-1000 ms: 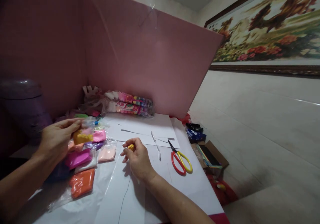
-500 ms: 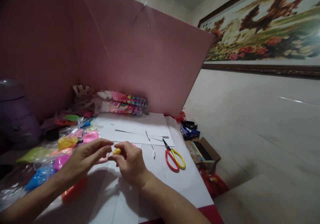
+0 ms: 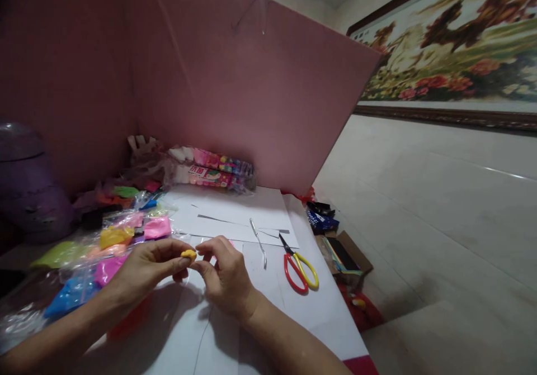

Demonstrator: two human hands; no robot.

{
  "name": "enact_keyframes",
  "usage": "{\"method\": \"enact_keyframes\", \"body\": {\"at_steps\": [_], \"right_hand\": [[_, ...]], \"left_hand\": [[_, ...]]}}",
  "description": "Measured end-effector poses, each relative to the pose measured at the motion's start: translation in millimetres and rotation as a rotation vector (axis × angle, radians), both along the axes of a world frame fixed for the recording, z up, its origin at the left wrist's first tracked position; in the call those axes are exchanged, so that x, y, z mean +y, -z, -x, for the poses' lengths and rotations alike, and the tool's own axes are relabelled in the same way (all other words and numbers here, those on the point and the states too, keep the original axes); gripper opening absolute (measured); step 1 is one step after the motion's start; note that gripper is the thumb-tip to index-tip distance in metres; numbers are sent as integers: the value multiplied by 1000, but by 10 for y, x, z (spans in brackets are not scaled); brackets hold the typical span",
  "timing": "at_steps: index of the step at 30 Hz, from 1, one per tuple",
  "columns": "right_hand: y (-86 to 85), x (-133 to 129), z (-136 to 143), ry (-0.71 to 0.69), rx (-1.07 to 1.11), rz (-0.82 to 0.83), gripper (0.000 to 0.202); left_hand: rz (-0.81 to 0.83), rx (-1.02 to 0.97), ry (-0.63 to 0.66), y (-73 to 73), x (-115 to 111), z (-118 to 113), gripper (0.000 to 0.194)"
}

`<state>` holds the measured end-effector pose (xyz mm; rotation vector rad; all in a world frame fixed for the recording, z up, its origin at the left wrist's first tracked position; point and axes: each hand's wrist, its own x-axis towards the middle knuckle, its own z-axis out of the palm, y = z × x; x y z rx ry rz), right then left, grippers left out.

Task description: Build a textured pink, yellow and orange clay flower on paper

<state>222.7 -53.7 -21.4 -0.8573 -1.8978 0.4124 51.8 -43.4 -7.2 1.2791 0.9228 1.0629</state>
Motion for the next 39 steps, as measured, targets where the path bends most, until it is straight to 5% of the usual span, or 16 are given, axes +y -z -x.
{"method": "enact_keyframes", "body": {"at_steps": [5,12,22,27,30,34,39], "right_hand": [[18,-10,16,36,51,66,9],[92,-10,27,-94,184,173,15],[66,-10,35,10,82,-22,13],[26,-12,3,-6,60,15,23],[14,-4,-11,77,78,20,17],[35,-13,13,20,37,-2,11],[82,-30,51,14,17,-22,30]], "left_hand": [[77,-49,66,5,-31,-35,23],[148,-88,53,36,-6,-14,25],[74,-35,31,60,-47,-51,29],[104,-62,-28,59,-19,-36,27],[163,-145,-40,92,21,-13,32],[147,-132,3,156,57,8,36],[96,-108,-15,145,10,-8,33]]}}
